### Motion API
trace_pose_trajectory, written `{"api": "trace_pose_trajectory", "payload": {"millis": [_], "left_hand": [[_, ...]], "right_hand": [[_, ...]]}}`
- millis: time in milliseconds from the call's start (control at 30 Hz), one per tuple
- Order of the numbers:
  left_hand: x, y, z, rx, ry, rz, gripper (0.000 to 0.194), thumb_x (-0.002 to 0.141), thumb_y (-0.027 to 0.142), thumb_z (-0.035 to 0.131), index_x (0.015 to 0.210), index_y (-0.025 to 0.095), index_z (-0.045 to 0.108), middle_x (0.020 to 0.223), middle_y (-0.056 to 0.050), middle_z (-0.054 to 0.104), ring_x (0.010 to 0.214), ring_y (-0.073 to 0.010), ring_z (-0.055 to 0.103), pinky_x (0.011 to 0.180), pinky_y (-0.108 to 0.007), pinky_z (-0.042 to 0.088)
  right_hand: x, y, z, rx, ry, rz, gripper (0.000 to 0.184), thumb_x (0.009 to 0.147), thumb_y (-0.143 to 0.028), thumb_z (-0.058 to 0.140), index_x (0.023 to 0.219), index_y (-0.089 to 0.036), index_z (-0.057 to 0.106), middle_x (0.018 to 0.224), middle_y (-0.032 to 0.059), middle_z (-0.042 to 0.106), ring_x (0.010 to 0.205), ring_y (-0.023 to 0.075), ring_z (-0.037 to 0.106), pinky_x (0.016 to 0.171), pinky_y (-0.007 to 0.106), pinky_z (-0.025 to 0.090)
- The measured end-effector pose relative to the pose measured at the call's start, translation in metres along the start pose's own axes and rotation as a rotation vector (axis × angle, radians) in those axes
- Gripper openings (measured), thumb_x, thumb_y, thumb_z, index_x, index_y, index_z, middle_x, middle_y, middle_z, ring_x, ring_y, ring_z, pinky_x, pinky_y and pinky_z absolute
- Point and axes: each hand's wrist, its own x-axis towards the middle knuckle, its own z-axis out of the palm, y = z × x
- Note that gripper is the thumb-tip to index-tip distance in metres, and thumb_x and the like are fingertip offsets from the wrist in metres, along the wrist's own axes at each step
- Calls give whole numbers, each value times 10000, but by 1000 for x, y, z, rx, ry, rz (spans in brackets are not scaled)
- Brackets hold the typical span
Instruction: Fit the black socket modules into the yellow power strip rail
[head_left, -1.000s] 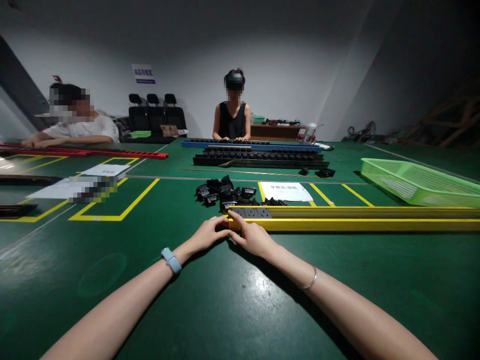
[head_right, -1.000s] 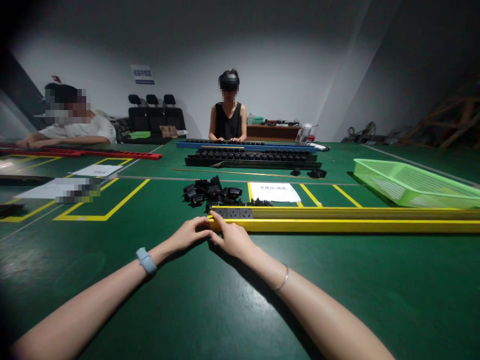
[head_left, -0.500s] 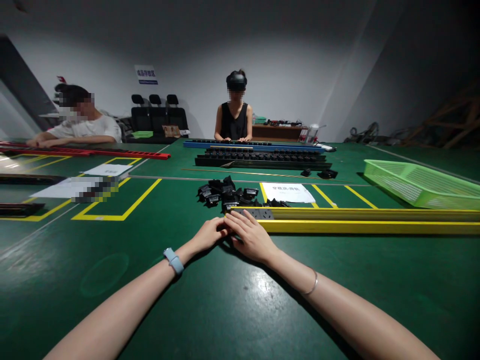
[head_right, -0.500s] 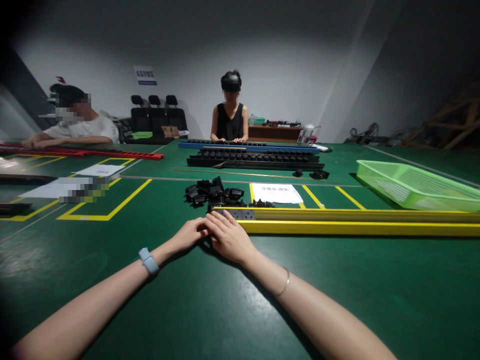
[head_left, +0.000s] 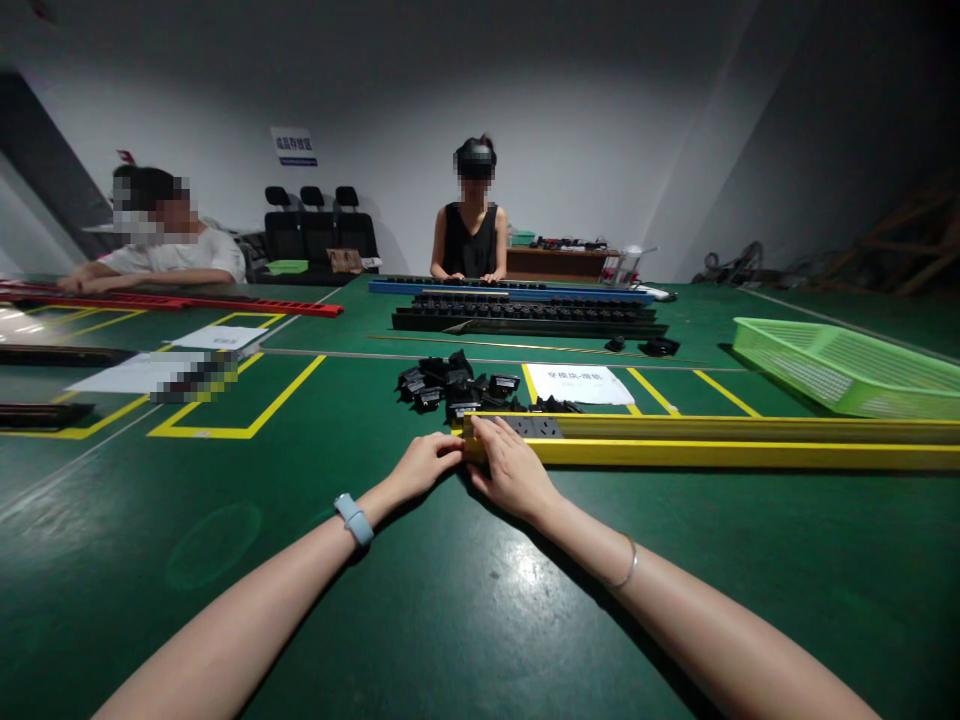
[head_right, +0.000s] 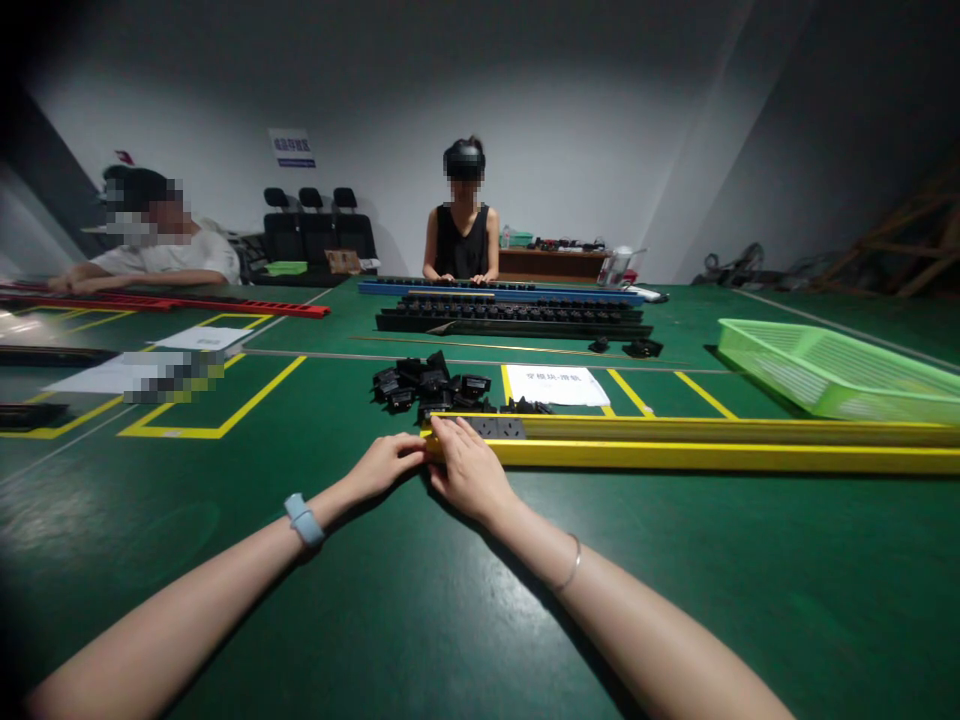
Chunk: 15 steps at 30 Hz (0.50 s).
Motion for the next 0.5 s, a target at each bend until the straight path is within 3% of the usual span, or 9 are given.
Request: {"api": "trace_pose_trajectory", "payload": {"millis": [300,400,500], "left_hand": [[-1,-6,1,-11,11,-13,253,821,352,585,972,210,730,993,-50,720,928,-231,654,866,-342,484],[-1,-11,-2,-60,-3,21,258,805,215,538,999,215,708,1032,-35,711,972,-212,640,918,-341,472],[1,-16,-9,-24,117,10,345,772,93,445,994,206,683,1042,-41,688,995,-200,619,940,-354,468]], "right_hand": [[-2,1,1,-76,74,57,673,890,-317,498,1457,-105,203,1306,173,532,1233,289,492,1103,514,359],[-3,3,0,-71,74,40,652,882,-267,497,1451,-112,219,1294,159,538,1227,276,493,1109,499,356],[-4,5,-2,-58,64,7,628,864,-201,484,1442,-138,247,1298,139,535,1238,269,474,1106,500,355]]}}
